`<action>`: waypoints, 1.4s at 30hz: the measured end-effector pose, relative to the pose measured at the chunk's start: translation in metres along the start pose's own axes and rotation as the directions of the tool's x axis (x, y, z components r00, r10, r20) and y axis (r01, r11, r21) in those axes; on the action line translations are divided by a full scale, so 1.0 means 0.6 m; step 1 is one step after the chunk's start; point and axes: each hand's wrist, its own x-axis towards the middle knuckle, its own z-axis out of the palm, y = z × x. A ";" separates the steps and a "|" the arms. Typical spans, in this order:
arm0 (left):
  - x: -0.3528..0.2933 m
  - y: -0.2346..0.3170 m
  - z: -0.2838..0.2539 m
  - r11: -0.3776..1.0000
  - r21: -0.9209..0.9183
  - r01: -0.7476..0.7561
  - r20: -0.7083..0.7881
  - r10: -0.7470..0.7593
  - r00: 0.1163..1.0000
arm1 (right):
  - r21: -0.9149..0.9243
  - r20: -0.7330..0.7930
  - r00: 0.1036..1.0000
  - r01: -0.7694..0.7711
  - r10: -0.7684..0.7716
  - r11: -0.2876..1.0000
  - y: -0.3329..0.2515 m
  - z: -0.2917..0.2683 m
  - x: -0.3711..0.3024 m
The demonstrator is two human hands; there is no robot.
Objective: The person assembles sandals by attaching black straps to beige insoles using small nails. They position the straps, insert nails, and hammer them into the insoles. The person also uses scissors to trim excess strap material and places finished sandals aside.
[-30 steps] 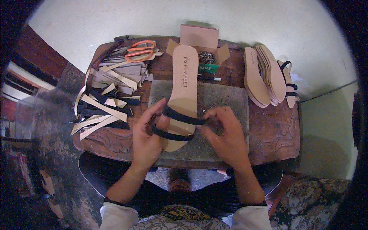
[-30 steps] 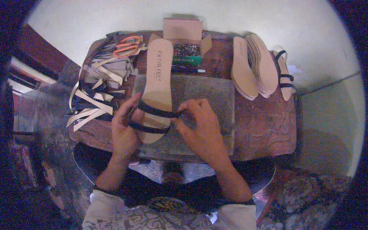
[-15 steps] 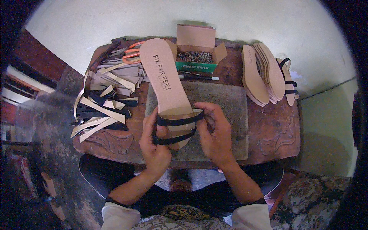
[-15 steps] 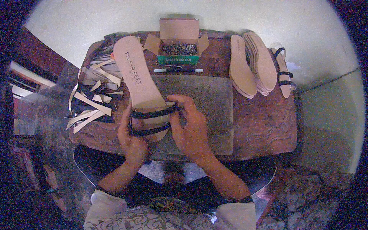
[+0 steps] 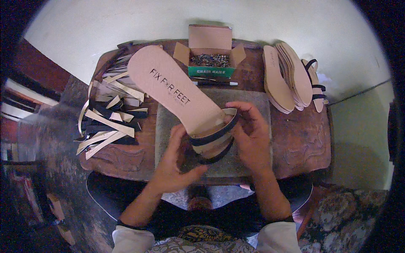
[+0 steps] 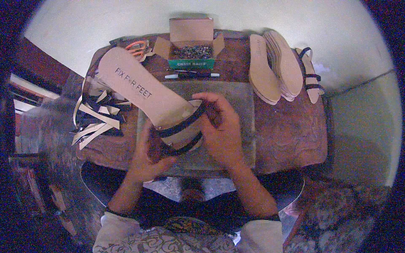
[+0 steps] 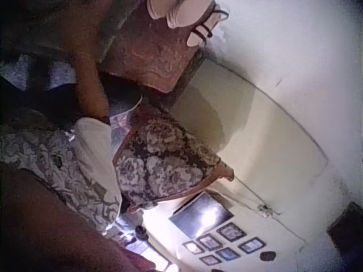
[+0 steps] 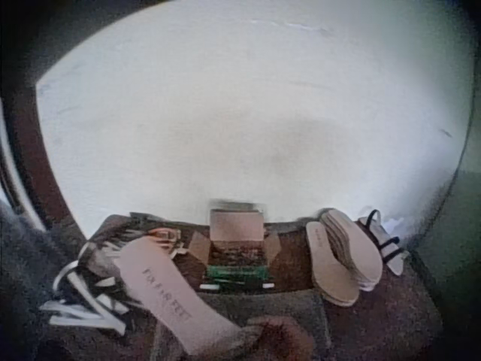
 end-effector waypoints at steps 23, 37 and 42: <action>0.009 0.024 -0.012 0.929 0.087 0.360 -0.214 -0.335 0.917 | -0.174 0.262 0.963 -0.020 0.066 0.985 0.012 0.007 0.005; 0.019 0.026 -0.003 0.950 0.094 0.298 -0.193 -0.276 0.942 | -0.460 0.250 0.931 0.356 -0.266 0.813 0.016 0.004 0.006; 0.017 0.028 -0.003 0.944 0.106 0.314 -0.186 -0.291 0.938 | -0.498 0.315 0.905 0.413 -0.284 0.763 0.008 -0.002 0.008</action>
